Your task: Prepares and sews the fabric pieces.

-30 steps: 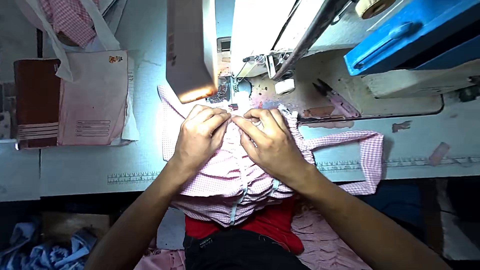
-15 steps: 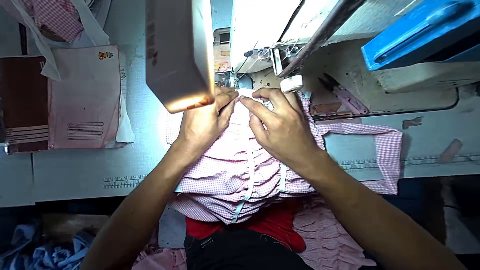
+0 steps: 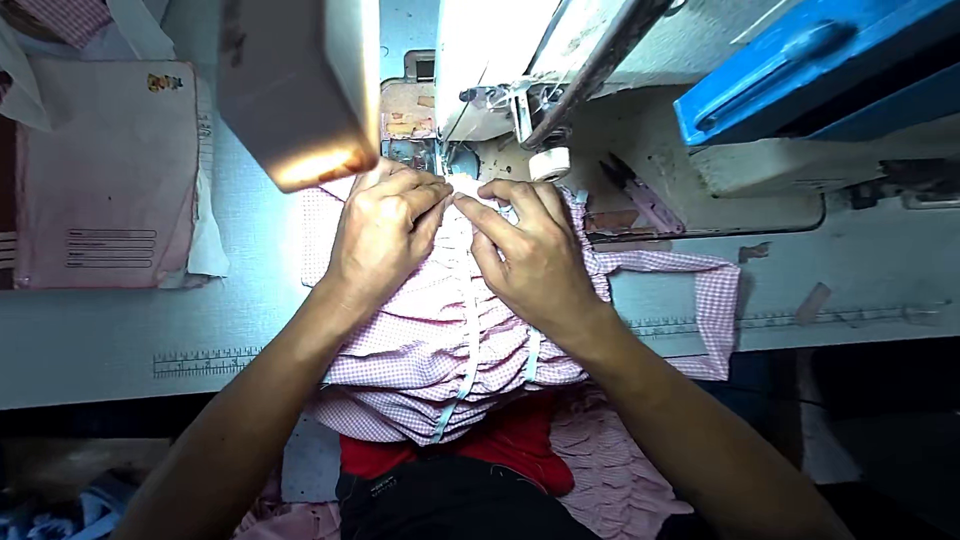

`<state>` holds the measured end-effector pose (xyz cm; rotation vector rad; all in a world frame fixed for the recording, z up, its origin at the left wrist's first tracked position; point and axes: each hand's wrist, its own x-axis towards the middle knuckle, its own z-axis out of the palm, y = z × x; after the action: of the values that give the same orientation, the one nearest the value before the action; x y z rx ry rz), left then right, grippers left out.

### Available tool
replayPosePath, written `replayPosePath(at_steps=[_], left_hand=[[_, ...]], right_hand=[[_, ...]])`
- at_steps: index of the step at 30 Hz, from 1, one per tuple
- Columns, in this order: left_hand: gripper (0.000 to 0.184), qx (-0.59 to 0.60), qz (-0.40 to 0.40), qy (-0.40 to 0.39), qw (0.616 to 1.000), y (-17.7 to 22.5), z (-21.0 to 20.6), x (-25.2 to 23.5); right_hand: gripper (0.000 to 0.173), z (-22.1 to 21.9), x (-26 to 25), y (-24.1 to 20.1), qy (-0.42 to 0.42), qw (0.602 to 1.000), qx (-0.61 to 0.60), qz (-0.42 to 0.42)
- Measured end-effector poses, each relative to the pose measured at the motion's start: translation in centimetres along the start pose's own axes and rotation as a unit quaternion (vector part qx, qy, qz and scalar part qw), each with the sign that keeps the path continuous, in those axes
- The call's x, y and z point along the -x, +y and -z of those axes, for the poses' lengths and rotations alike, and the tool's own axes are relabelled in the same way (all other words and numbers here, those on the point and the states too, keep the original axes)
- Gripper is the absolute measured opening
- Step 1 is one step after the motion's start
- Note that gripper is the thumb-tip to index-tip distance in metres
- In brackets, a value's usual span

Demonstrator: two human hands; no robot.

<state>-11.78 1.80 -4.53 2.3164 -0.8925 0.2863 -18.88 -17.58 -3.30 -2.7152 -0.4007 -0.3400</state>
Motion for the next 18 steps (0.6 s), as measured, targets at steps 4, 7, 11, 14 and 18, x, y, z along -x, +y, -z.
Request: replayPosePath(at_steps=[4,7,11,14,18], left_hand=[[0.021,-0.003,0.001,-0.004,1.000,-0.1,0.1,0.0],[0.022,-0.005,-0.004,-0.011,1.000,-0.2,0.2,0.0],[0.023,-0.008,0.006,-0.015,1.000,-0.3,0.2,0.2],[0.027,-0.005,-0.001,-0.031,0.999,-0.2,0.6,0.9],[0.040,-0.032,-0.071,-0.074,0.994,-0.2,1.6,2.3]], right_hand=[[0.039,0.1,0.1,0.0,-0.009,1.000,-0.009,0.002],[0.039,0.1,0.1,0.1,-0.010,1.000,-0.005,0.008],[0.039,0.2,0.0,0.1,-0.017,1.000,0.000,0.013],[0.039,0.3,0.1,0.1,-0.021,0.999,-0.026,0.000],[0.036,0.4,-0.4,0.2,-0.026,0.997,-0.074,-0.018]])
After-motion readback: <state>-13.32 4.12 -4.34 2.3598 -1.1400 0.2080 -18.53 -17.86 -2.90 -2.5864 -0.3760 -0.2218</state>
